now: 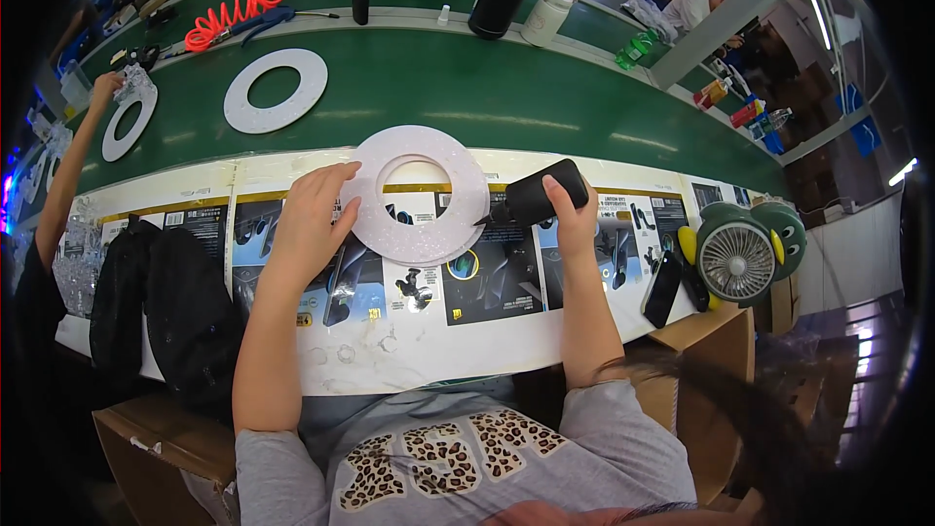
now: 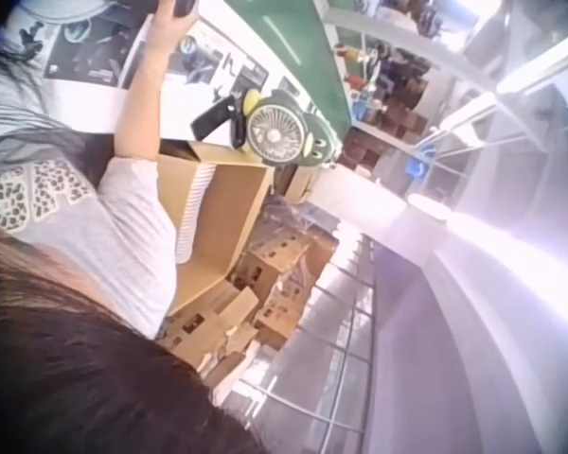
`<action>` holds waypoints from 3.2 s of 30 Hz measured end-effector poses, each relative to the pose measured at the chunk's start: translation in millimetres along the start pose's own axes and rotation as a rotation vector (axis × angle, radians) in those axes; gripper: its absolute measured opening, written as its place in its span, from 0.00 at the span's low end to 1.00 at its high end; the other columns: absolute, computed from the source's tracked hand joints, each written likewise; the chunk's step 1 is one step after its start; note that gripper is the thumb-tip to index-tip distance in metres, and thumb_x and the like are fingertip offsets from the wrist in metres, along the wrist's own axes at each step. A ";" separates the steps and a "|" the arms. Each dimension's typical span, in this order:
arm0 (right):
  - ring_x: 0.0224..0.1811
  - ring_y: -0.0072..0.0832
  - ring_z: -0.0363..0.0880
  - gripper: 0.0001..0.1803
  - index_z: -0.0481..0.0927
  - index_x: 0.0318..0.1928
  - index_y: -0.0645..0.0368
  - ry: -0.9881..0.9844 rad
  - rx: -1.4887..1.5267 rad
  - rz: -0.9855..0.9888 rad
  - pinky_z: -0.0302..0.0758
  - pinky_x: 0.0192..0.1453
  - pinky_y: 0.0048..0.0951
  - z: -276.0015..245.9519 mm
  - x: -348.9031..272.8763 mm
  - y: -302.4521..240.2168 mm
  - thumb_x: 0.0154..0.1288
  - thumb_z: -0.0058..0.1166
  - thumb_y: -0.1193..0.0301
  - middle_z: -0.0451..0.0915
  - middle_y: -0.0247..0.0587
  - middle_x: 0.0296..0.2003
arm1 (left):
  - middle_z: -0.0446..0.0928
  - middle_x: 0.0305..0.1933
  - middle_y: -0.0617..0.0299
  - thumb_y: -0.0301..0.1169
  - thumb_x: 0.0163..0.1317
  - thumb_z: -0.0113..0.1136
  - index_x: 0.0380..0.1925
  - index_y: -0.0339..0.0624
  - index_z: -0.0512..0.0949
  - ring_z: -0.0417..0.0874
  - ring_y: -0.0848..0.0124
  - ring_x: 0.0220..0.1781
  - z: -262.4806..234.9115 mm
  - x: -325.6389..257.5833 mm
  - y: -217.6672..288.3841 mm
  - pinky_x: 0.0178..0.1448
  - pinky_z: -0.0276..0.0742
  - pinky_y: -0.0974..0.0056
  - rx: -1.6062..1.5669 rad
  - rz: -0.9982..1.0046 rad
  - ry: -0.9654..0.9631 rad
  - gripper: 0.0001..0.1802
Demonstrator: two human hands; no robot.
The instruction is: Applying adhesive to a circular light fixture component.
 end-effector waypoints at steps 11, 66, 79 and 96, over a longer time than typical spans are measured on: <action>0.29 0.18 0.71 0.11 0.78 0.32 0.64 -0.012 0.004 0.007 0.69 0.35 0.21 2.7 -0.1 5.1 0.62 0.59 0.67 0.78 0.32 0.26 | 0.78 0.53 0.55 0.27 0.60 0.60 0.55 0.41 0.73 0.74 0.57 0.58 0.6 -0.1 -1.3 0.64 0.68 0.58 -0.005 -0.015 -0.018 0.22; 0.32 0.18 0.76 0.11 0.78 0.35 0.63 -0.147 -0.014 0.072 0.72 0.38 0.21 38.7 -20.3 -3.1 0.63 0.57 0.66 0.79 0.35 0.30 | 0.79 0.51 0.44 0.41 0.67 0.55 0.63 0.42 0.65 0.76 0.50 0.58 30.0 -8.1 -33.2 0.61 0.70 0.55 -0.288 -0.387 -0.099 0.28; 0.28 0.17 0.70 0.13 0.76 0.31 0.63 -0.095 0.015 0.046 0.68 0.34 0.21 34.6 -17.8 -4.7 0.62 0.59 0.65 0.76 0.32 0.25 | 0.79 0.50 0.43 0.40 0.66 0.55 0.62 0.41 0.65 0.78 0.50 0.57 30.7 -7.1 -34.3 0.60 0.70 0.55 -0.324 -0.392 -0.106 0.27; 0.31 0.17 0.73 0.12 0.77 0.33 0.63 -0.128 0.001 0.033 0.69 0.37 0.20 35.6 -21.4 -8.4 0.61 0.59 0.65 0.77 0.32 0.27 | 0.81 0.45 0.43 0.37 0.68 0.54 0.63 0.42 0.64 0.77 0.54 0.60 36.9 -7.2 -15.4 0.60 0.72 0.57 -0.478 -0.387 -0.201 0.26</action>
Point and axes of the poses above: each hand's wrist, its own x-axis towards the middle knuckle, its own z-axis out of the palm, y = z × x, the point moved 7 cm from there along x, towards the middle knuckle
